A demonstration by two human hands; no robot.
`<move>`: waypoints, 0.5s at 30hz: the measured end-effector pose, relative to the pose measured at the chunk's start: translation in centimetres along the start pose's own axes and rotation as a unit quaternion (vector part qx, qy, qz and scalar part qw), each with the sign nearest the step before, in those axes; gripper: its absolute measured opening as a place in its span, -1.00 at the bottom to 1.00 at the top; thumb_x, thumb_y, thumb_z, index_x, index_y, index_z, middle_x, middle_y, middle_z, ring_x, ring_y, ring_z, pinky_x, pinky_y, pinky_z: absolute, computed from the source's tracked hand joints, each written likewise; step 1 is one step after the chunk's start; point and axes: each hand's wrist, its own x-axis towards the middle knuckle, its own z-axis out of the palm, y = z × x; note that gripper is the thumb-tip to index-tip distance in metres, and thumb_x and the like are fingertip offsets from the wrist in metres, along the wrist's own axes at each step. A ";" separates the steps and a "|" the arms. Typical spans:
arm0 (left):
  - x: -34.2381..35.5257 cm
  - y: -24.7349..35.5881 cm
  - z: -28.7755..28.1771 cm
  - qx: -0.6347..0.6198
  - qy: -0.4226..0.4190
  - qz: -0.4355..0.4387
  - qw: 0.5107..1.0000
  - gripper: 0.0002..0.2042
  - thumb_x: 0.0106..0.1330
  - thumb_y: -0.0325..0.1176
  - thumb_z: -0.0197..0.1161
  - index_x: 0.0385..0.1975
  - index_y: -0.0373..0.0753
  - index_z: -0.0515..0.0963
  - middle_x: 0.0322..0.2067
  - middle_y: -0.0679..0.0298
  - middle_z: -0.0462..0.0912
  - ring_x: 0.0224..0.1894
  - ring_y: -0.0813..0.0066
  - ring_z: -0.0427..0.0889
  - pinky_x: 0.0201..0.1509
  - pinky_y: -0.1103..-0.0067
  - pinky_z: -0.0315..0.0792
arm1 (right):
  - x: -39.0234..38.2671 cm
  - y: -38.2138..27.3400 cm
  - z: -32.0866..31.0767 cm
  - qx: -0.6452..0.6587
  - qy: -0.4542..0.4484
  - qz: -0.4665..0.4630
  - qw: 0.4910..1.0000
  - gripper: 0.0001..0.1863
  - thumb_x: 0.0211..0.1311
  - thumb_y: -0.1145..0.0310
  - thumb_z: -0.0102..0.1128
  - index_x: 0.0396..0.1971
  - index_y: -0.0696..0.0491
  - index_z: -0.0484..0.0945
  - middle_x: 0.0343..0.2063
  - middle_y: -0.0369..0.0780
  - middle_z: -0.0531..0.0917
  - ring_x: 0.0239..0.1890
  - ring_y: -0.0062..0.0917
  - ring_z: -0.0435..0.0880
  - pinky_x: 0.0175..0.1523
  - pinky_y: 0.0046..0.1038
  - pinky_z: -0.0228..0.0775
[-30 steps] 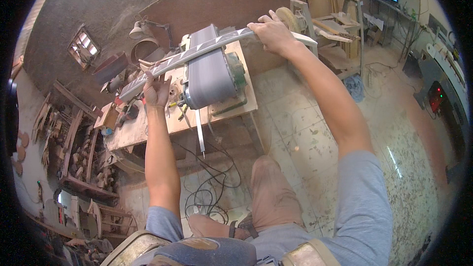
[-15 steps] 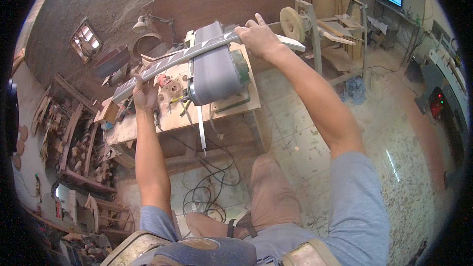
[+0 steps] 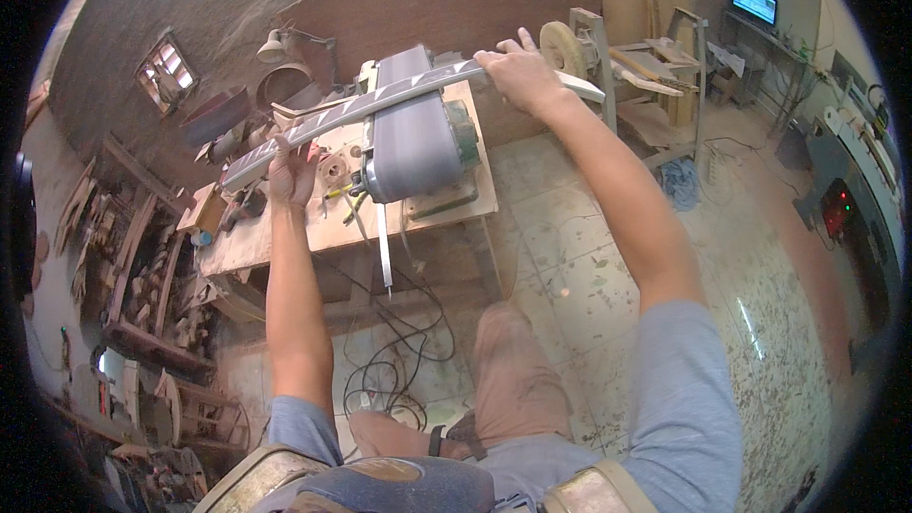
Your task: The person holds a wooden guitar neck with both hands and moves it back and forth against a stationary belt sander to smooth the surface, turning it over several times to inspect and work on different sides.
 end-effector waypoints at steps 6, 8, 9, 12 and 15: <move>-0.5 -0.3 1.0 -0.022 0.009 0.001 1.000 -0.50 0.39 -0.04 0.33 0.17 -0.25 0.52 0.21 0.25 0.59 0.26 0.33 0.47 0.19 0.31 0.44 | 0.3 0.5 1.0 -0.004 0.008 -0.002 1.000 -0.56 0.22 0.61 0.15 0.12 0.05 0.51 -0.01 -0.07 0.72 0.28 -0.21 0.56 0.54 0.10 0.06; -0.7 0.5 0.2 -0.020 0.003 0.004 1.000 -0.53 0.38 -0.04 0.36 0.15 -0.17 0.51 0.22 0.24 0.59 0.23 0.36 0.50 0.24 0.31 0.36 | 0.8 -0.4 1.3 -0.004 0.009 -0.011 1.000 -0.58 0.23 0.62 0.14 0.10 0.06 0.51 -0.02 -0.08 0.72 0.27 -0.22 0.56 0.54 0.11 0.06; -0.7 0.9 -0.2 -0.019 0.000 0.005 1.000 -0.54 0.37 -0.04 0.37 0.14 -0.13 0.50 0.22 0.24 0.60 0.22 0.38 0.52 0.27 0.30 0.32 | 1.0 -0.7 1.4 -0.002 0.006 -0.012 1.000 -0.61 0.24 0.62 0.12 0.08 0.07 0.51 -0.03 -0.08 0.73 0.26 -0.22 0.57 0.54 0.11 0.06; -1.3 2.4 -1.1 -0.012 0.005 -0.007 1.000 -0.56 0.37 -0.05 0.38 0.12 -0.15 0.52 0.22 0.21 0.59 0.24 0.35 0.50 0.35 0.32 0.29 | 1.5 -2.0 1.3 -0.003 0.005 -0.026 1.000 -0.68 0.29 0.59 0.06 0.03 0.08 0.50 -0.07 -0.09 0.73 0.24 -0.23 0.59 0.54 0.12 0.06; -1.9 2.9 -1.0 -0.065 0.022 0.000 0.998 -0.55 0.37 0.00 0.34 0.11 -0.14 0.53 0.21 0.15 0.60 0.29 0.26 0.49 0.44 0.08 0.13 | 1.6 -2.7 0.9 0.021 0.001 -0.027 0.999 -0.74 0.34 0.55 0.01 -0.01 0.09 0.51 -0.11 -0.09 0.73 0.20 -0.23 0.60 0.54 0.12 0.05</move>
